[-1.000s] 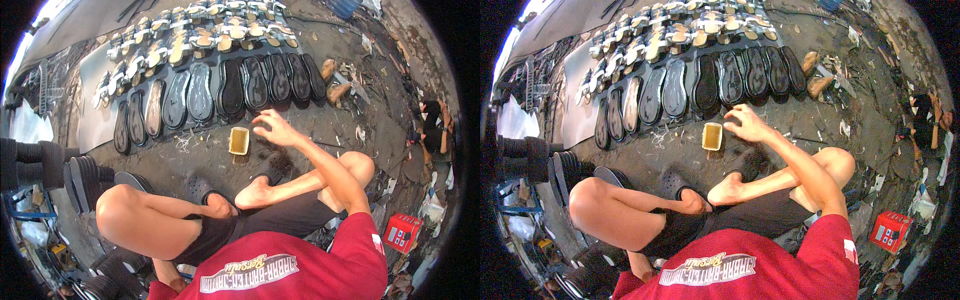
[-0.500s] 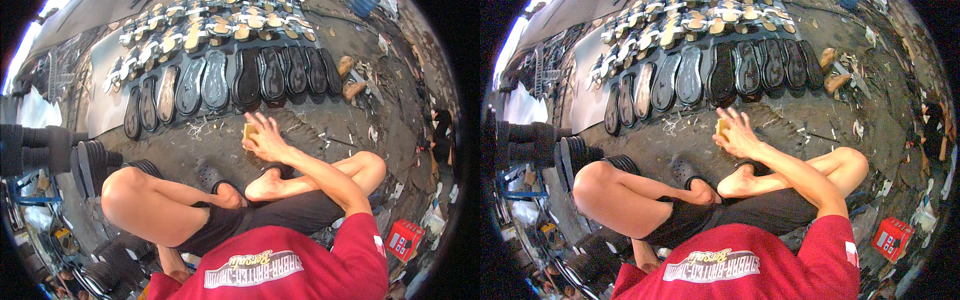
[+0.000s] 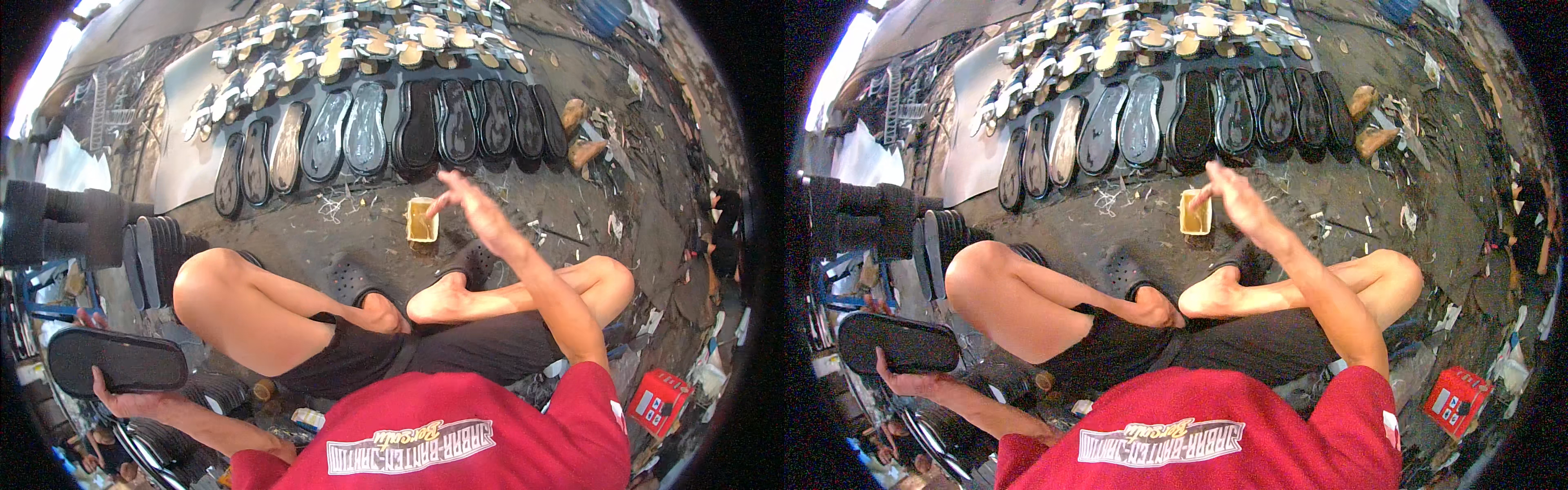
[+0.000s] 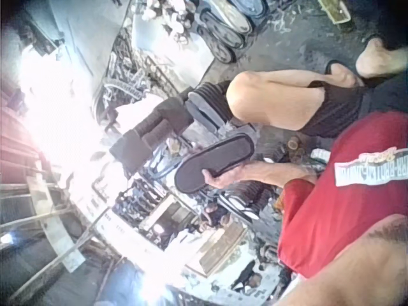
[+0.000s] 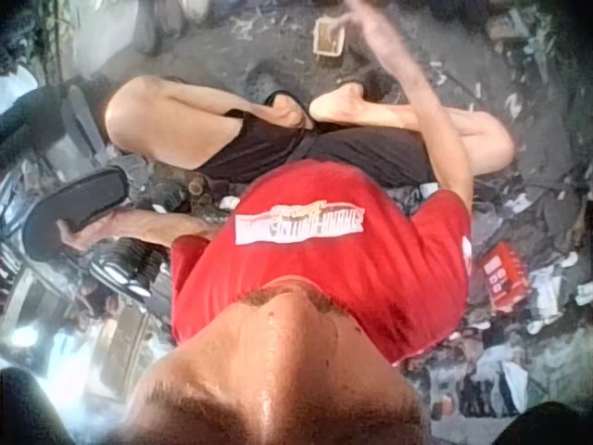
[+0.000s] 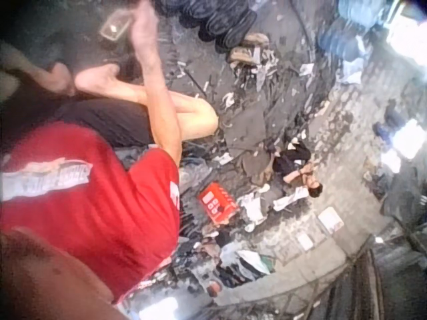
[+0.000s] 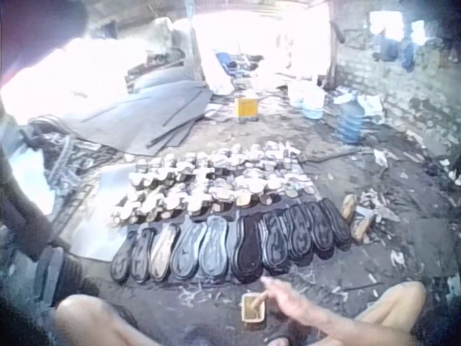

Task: The person sits on the floor and repeatedly rubs the soles of black shoe insoles with a small yellow sponge. They handle the insoles one at a time, turning them over and applying the sponge to the surface before placing them back in a pile.

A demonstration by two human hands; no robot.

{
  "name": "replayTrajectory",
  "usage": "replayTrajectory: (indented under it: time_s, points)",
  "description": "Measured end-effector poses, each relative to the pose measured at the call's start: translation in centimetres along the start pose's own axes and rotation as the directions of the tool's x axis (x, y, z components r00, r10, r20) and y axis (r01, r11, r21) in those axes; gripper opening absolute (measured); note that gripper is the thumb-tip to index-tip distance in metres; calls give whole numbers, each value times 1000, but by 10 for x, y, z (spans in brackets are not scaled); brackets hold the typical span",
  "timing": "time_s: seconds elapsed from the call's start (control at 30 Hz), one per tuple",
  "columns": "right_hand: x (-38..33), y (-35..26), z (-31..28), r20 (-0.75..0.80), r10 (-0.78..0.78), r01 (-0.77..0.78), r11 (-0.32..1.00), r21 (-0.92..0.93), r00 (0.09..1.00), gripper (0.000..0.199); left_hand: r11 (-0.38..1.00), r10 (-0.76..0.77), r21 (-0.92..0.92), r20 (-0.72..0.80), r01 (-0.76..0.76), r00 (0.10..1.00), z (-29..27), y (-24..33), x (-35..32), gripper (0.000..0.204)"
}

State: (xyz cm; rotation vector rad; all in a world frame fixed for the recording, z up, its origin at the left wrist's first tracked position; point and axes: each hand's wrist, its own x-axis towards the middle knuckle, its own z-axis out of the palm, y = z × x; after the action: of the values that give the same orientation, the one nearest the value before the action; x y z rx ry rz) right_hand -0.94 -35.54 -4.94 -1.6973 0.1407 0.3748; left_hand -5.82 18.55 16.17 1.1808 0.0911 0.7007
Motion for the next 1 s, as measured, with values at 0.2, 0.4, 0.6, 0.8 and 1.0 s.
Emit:
replayTrajectory:
  time_s: [0.2,0.4,0.6,0.8,1.0]
  points:
    - [-17,-111,-39,-54,-175,179,851,494,983,75,946,-128,-223,413,236,902,101,-52,-40,89]
    - [-42,-179,11,-122,-467,435,656,617,876,83,579,-662,-128,503,805,556,211,-134,-139,98]
    - [-57,-164,84,-123,-695,624,698,-351,709,64,503,-643,-320,482,803,595,225,-123,-169,89]
    - [-82,-149,118,-127,-611,435,679,-591,781,84,782,-380,-225,567,581,731,209,-157,-186,105]
    - [-79,-147,124,-96,-636,455,641,-619,766,86,769,-330,-288,586,571,740,207,-164,-199,112]
